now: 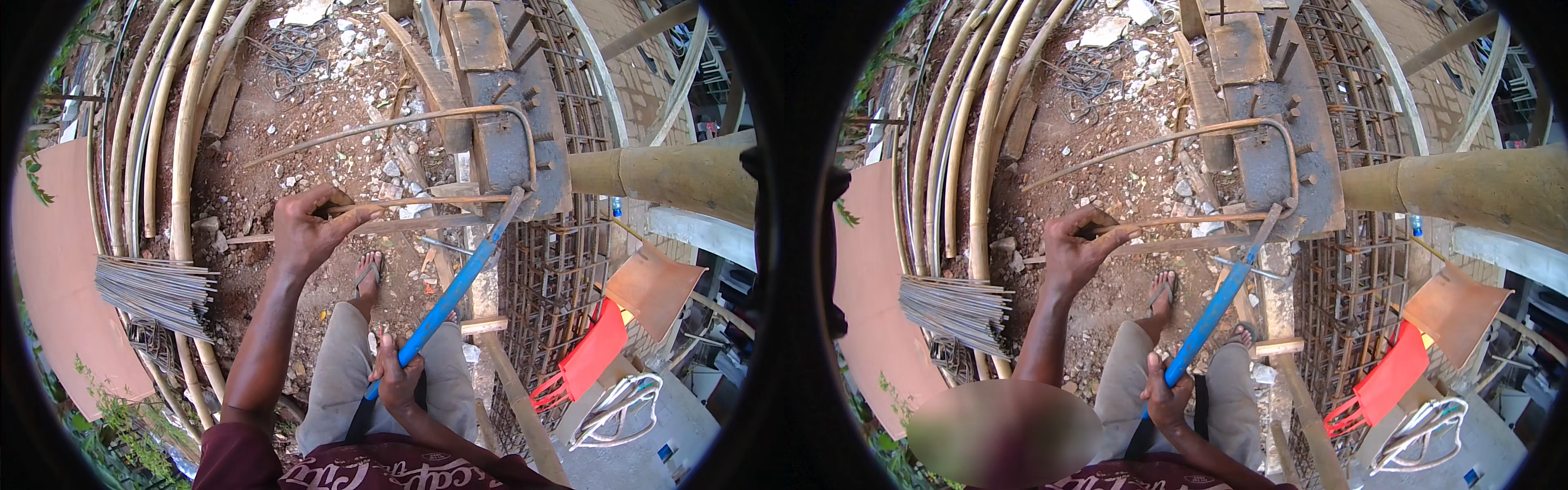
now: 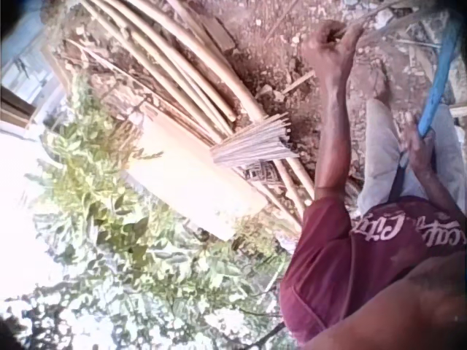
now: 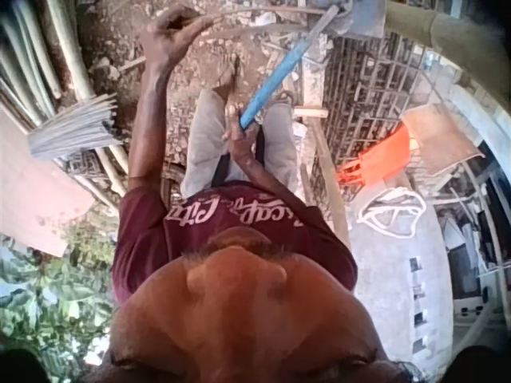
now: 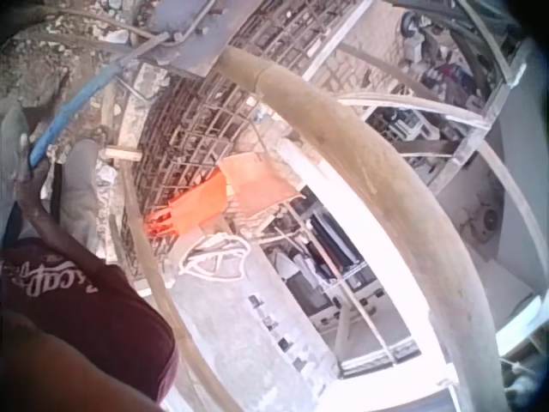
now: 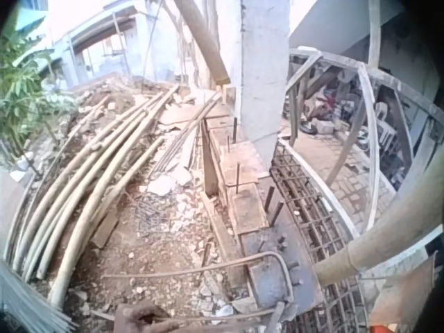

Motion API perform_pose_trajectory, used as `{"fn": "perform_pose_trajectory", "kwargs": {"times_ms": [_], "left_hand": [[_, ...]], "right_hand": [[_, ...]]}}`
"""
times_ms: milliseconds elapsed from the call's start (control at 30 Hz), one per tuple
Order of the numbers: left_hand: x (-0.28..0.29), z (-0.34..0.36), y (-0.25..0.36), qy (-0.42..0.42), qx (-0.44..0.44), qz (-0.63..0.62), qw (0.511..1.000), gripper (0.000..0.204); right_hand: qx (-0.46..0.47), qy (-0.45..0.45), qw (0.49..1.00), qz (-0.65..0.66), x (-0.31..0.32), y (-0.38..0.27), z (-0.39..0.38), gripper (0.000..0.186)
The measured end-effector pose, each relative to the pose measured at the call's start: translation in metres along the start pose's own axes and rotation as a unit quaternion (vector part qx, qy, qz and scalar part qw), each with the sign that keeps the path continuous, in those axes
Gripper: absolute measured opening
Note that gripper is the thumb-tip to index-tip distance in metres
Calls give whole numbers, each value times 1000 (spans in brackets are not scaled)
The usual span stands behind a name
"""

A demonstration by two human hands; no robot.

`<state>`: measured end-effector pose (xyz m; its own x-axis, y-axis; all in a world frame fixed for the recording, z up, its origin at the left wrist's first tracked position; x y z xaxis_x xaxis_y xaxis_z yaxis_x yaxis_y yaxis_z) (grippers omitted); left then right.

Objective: The person repeatedly bends thin metal rods using a manual bending jig and a blue-handled lever. They insert each rod into the jig, apply force with the lever to bend it, then remove the bent piece and repeat the process with new rods.

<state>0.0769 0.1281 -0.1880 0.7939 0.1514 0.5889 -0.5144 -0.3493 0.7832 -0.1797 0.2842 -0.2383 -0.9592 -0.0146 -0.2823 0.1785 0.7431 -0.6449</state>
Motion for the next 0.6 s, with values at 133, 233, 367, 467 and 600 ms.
{"fn": "perform_pose_trajectory", "kwargs": {"times_ms": [133,233,367,467,600], "left_hand": [[0,-24,60,113,-98,140,979,69],[-23,3,88,97,-161,163,969,103],[-35,40,87,77,-192,138,969,106],[-43,49,78,34,-186,197,962,106],[-42,50,77,41,-215,197,956,106]], "right_hand": [[10,20,999,-30,14,7,-9,43],[6,13,999,-42,16,5,-12,46],[14,12,999,-29,4,-1,-5,46],[11,22,999,-32,-6,-2,-4,45],[6,26,1000,-10,-16,6,-5,45]]}}
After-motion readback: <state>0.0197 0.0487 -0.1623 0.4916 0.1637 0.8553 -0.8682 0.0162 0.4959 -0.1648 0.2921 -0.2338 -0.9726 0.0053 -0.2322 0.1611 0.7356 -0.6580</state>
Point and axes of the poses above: each hand's wrist, its own z-axis towards the middle knuckle, its own x-axis out of the back of the hand, y = z × x, the point moved 9 cm from there along z, towards the middle knuckle, and after that the axes turned 7 degrees about -y, right-handed, at the moved point
